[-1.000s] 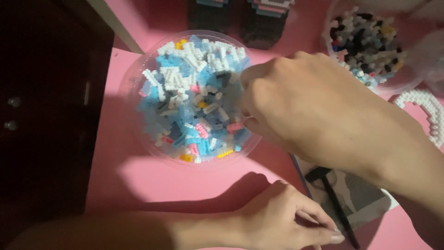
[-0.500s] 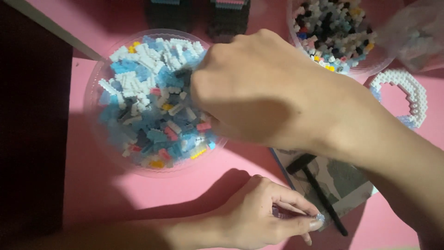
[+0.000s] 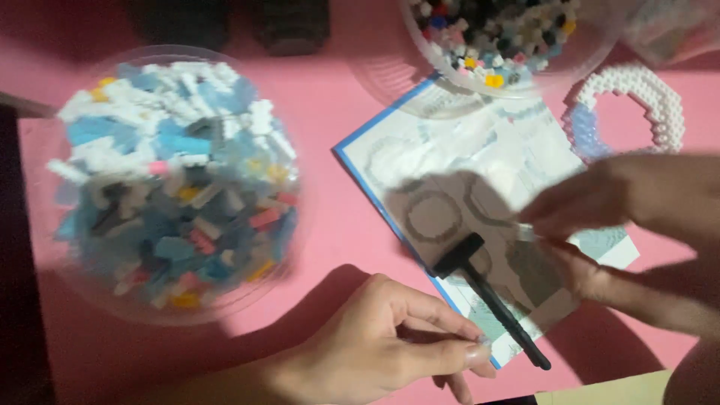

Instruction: Assembling a toy using small interlocking plastic beads by following a pattern guide

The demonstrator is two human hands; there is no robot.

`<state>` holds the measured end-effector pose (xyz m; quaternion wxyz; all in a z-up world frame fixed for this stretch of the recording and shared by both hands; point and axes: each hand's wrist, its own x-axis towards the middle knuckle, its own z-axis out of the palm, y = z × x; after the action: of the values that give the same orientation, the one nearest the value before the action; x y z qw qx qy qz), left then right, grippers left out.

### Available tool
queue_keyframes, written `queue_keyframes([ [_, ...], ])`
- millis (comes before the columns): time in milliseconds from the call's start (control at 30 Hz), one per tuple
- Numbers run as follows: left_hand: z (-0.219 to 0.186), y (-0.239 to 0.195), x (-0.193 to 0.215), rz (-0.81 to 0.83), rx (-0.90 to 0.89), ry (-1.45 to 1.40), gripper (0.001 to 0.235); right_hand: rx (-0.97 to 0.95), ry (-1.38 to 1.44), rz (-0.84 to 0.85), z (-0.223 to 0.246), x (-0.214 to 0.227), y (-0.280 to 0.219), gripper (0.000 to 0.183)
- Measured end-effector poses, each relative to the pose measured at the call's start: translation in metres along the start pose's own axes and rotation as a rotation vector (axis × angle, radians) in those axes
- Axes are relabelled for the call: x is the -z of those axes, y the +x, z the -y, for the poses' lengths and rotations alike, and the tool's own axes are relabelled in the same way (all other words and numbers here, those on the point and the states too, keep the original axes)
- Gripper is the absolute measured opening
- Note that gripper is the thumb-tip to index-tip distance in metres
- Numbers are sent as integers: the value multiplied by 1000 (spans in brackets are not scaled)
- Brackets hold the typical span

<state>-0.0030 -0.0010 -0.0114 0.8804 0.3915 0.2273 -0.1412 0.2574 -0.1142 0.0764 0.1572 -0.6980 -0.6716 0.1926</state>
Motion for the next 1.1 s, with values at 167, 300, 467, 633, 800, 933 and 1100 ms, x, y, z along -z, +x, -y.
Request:
queue_keyframes([
  [167, -17, 7, 0, -7, 129, 8, 28, -53, 33, -295, -5, -84, -55, 15],
  [300, -41, 13, -8, -99, 329, 109, 31, -11, -166, -581, -13, -122, -83, 12],
  [467, -50, 19, -15, -212, 513, 129, 28, 96, -314, -585, -19, -131, -103, 20],
  [633, -60, 24, -23, -352, 643, -17, 27, 12, -227, -613, -23, -136, -106, 15],
  [800, -35, 22, -12, -238, 367, 190, 22, -407, -33, -513, -3, -128, -113, 30],
  [933, -34, 24, -13, -242, 320, 263, 20, -418, 31, -518, -9, -131, -111, 17],
  [1100, -38, 27, -15, -280, 457, 248, 25, -406, 21, -497, -13, -130, -112, 23],
])
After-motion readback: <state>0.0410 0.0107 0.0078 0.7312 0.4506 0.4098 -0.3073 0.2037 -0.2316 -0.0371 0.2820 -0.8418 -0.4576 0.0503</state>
